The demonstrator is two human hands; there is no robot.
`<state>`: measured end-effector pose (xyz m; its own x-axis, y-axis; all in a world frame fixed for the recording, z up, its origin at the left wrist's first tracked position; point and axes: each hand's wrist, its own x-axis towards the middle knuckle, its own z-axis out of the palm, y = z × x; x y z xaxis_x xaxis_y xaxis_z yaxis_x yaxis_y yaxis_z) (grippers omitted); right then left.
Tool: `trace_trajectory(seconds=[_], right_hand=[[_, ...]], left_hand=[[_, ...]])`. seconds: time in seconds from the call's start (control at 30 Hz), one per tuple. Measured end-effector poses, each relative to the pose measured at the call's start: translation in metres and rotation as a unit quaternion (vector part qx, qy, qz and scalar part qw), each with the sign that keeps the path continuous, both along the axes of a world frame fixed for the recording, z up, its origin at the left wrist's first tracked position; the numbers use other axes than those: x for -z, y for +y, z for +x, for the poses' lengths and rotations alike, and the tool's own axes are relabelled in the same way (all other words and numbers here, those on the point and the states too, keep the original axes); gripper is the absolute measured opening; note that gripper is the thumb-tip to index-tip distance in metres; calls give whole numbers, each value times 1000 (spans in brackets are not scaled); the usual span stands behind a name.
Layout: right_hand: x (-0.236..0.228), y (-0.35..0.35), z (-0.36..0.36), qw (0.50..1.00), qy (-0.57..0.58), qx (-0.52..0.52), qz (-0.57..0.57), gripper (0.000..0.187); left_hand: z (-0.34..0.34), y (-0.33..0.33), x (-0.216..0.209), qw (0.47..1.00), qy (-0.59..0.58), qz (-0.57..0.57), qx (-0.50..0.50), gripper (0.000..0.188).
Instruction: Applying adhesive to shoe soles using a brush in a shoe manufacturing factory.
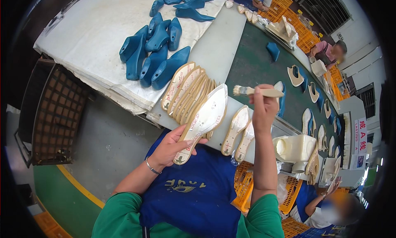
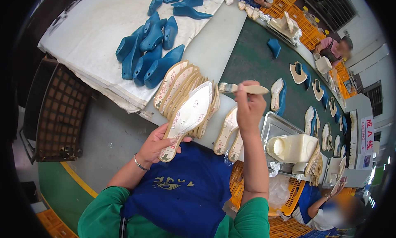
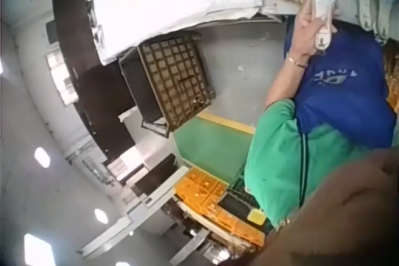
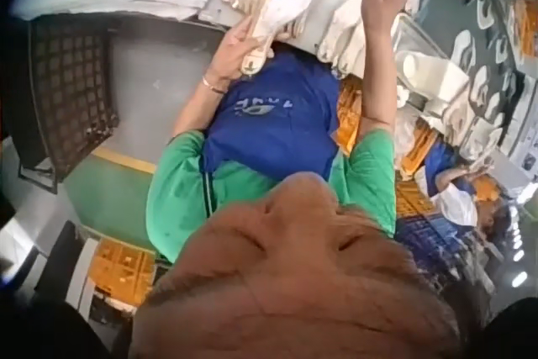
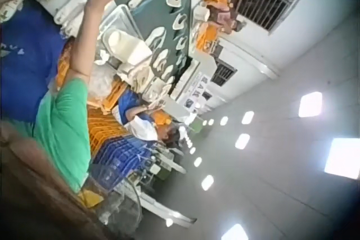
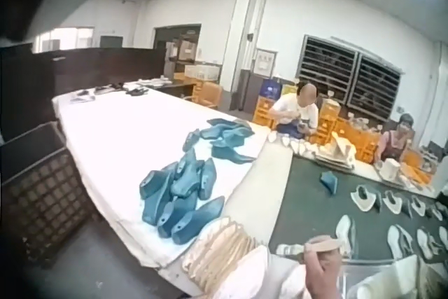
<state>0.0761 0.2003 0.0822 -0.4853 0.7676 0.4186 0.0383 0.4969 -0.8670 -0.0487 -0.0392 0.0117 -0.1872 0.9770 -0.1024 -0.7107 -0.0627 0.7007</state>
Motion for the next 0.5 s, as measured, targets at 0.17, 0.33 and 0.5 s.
trace_trajectory(seconds=[0.17, 0.33, 0.5], right_hand=[[3, -9, 22, 992, 103, 10, -76, 16], [30, -55, 23, 990, -11, -52, -132, 23], [59, -102, 16, 936, -22, -135, -325, 28]], left_hand=[[-4, 2, 3, 999, -46, 9, -8, 54], [-2, 29, 11, 988, -129, 51, -67, 59], [-2, 53, 2, 986, -130, 72, -78, 64]])
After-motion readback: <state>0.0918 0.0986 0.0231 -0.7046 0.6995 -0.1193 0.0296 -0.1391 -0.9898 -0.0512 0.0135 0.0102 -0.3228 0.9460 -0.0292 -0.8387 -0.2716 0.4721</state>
